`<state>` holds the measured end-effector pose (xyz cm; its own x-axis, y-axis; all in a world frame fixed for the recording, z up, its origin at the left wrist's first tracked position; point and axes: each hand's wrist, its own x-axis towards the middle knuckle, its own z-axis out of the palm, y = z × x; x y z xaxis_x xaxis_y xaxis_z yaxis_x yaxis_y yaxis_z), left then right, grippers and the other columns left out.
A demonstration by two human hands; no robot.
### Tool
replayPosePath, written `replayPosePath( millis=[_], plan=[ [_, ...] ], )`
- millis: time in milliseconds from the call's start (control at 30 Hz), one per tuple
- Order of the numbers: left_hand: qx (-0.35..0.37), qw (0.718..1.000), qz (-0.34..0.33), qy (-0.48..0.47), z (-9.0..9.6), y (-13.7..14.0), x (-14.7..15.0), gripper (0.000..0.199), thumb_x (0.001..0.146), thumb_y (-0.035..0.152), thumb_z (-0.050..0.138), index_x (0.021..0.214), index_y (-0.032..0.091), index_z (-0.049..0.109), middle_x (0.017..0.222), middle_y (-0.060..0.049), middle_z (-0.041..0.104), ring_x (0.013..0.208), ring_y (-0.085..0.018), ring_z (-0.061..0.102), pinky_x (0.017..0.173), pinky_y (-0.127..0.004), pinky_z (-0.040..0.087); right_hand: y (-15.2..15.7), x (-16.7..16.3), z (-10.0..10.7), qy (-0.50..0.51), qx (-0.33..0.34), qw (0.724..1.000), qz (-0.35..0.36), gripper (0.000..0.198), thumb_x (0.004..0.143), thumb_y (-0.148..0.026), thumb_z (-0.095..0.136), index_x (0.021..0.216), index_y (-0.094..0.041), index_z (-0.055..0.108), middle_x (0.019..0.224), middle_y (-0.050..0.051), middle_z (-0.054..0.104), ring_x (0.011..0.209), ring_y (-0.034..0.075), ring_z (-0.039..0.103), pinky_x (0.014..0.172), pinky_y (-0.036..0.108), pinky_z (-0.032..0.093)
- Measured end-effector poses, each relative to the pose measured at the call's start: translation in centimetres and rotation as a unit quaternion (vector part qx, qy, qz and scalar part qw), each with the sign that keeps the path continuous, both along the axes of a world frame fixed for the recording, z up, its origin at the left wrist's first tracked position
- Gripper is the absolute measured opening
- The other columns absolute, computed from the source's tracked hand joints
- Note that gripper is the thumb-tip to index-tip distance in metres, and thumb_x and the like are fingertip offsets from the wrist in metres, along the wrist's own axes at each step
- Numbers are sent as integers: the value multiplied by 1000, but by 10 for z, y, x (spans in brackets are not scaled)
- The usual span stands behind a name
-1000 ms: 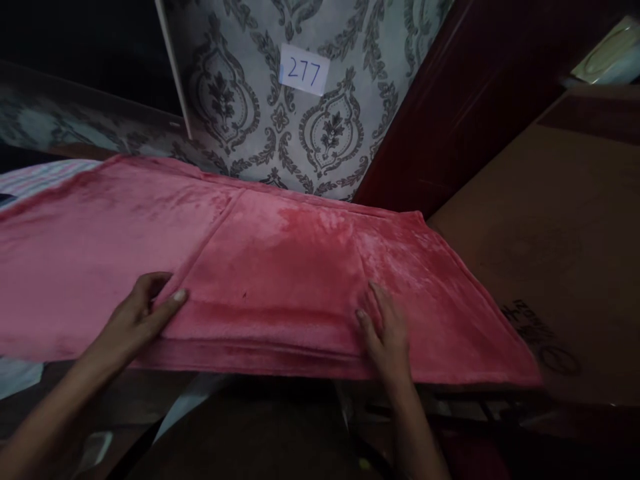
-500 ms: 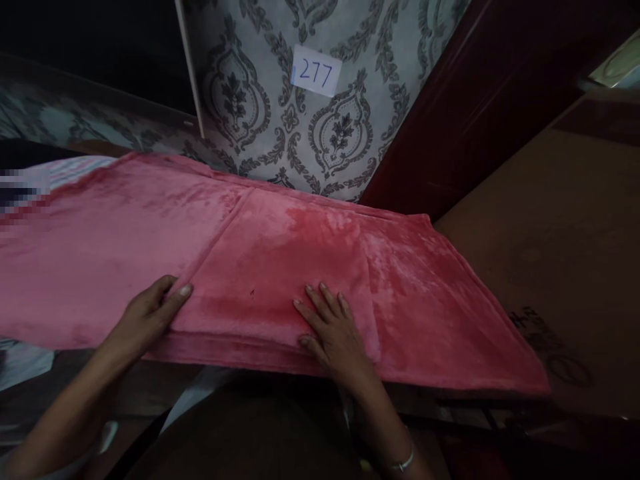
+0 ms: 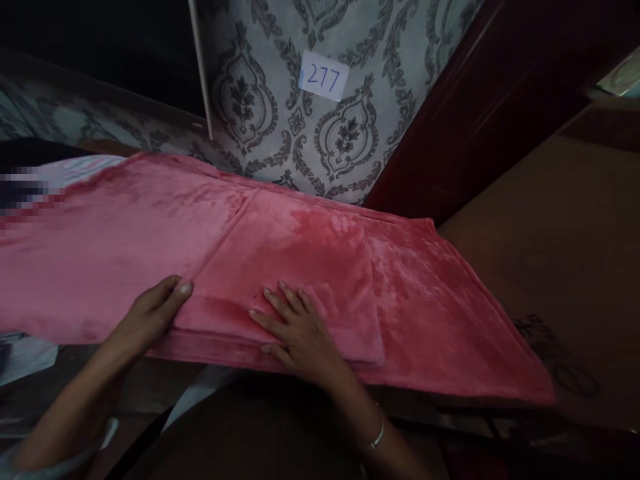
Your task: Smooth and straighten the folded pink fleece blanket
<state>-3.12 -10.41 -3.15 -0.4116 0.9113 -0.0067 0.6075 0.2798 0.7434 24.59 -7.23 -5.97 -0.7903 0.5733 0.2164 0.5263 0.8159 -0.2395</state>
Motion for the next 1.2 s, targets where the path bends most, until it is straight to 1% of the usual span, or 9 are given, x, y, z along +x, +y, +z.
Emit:
replayPosePath(
  millis=[133, 233, 300, 367, 433, 533, 733, 1033, 1200],
  plan=[
    [-8, 999, 6, -36, -2, 3, 0, 51, 62, 76, 41, 72, 27, 48, 72, 1, 51, 76, -22, 53, 72, -33, 49, 0, 7, -2, 4, -8, 1000, 11, 54, 102, -52, 49, 153, -35, 43, 167, -2, 30, 156, 27, 15, 126, 53, 16],
    [-5, 999, 6, -40, -3, 2, 0, 51, 63, 76, 42, 71, 26, 47, 71, 1, 50, 76, -21, 51, 69, -31, 48, 2, 7, 2, 43, -20, 999, 13, 50, 100, -47, 57, 147, -31, 53, 162, 1, 41, 153, 27, 26, 125, 51, 20],
    [-3, 999, 2, -48, -4, 2, 0, 51, 63, 76, 43, 72, 26, 49, 72, 1, 51, 76, -21, 51, 70, -30, 47, 6, 4, 8, 80, -38, 996, 20, 39, 100, -42, 59, 135, -26, 65, 150, 4, 56, 144, 25, 40, 121, 46, 29],
    [1, 999, 1, -54, -4, 1, 1, 52, 64, 75, 43, 73, 25, 51, 73, 1, 52, 76, -20, 52, 71, -30, 48, 11, -1, 16, 108, -60, 992, 24, 27, 102, -35, 56, 117, -20, 73, 129, 7, 70, 126, 21, 56, 110, 37, 42],
    [6, 998, 2, -56, -4, 1, 1, 51, 65, 75, 43, 73, 25, 51, 73, 1, 53, 77, -21, 52, 71, -30, 48, 17, -9, 22, 118, -67, 991, 10, 25, 103, -27, 53, 107, -17, 75, 108, 8, 74, 105, 18, 63, 97, 32, 48],
    [6, 998, 6, -59, -3, 0, 1, 51, 66, 75, 45, 72, 25, 51, 72, 2, 53, 76, -20, 52, 70, -30, 48, 21, -23, 26, 99, -39, 994, -23, 22, 101, -21, 55, 107, -16, 75, 95, 7, 71, 91, 19, 61, 87, 32, 48],
    [-4, 996, 22, -86, 0, -1, 2, 51, 60, 76, 47, 70, 26, 50, 70, 1, 51, 75, -20, 49, 67, -30, 46, 19, -34, 14, 67, 9, 996, -63, 21, 100, -22, 56, 110, -20, 75, 94, 7, 66, 88, 20, 56, 79, 33, 45],
    [3, 994, 39, -103, -2, 0, 4, 52, 60, 74, 50, 71, 23, 53, 72, 3, 50, 76, -18, 49, 71, -27, 44, 17, -31, 3, 104, 13, 992, -72, 26, 100, -20, 54, 120, -19, 70, 100, 8, 63, 94, 21, 54, 84, 35, 45],
    [-11, 991, 52, -126, -4, 1, 2, 54, 54, 75, 52, 71, 23, 54, 73, 3, 50, 78, -18, 50, 70, -26, 44, 17, -31, 5, 83, 24, 994, -60, 26, 99, -20, 56, 120, -20, 71, 93, 7, 60, 88, 22, 51, 78, 34, 44]
  ],
)
